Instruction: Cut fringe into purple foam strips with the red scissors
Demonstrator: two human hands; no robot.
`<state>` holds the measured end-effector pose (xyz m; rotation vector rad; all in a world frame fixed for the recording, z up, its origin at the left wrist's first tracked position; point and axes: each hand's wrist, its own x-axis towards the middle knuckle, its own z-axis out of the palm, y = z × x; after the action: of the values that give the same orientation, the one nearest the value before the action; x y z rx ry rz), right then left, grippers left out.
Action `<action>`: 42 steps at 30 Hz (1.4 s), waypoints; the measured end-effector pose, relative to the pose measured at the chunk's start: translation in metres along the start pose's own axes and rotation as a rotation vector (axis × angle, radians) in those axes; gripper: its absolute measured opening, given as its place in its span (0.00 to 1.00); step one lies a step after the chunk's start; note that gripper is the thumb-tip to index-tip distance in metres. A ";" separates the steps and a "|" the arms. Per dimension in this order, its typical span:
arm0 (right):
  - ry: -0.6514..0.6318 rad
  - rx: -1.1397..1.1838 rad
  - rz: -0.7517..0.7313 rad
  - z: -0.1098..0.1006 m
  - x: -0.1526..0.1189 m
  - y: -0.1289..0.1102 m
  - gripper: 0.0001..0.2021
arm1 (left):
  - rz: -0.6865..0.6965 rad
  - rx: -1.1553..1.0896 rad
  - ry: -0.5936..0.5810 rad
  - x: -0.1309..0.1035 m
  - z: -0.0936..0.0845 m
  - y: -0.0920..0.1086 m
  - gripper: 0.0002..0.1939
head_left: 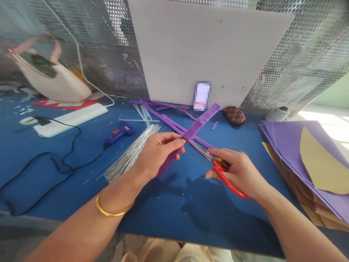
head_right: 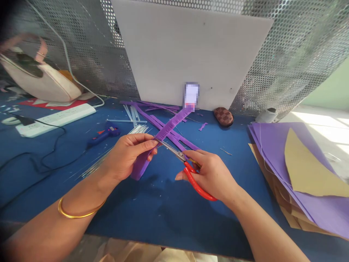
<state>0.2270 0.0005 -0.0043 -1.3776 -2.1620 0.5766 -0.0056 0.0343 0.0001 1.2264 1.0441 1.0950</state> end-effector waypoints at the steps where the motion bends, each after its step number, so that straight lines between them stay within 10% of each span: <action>1: -0.002 0.003 0.003 0.000 0.000 0.000 0.24 | -0.010 -0.018 -0.004 0.000 0.000 0.000 0.08; 42: -0.005 -0.059 0.020 0.003 0.000 0.002 0.25 | 0.060 0.056 -0.015 -0.001 0.001 0.001 0.07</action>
<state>0.2269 0.0011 -0.0078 -1.4321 -2.1877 0.5284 -0.0052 0.0335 0.0016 1.3155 1.0387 1.1075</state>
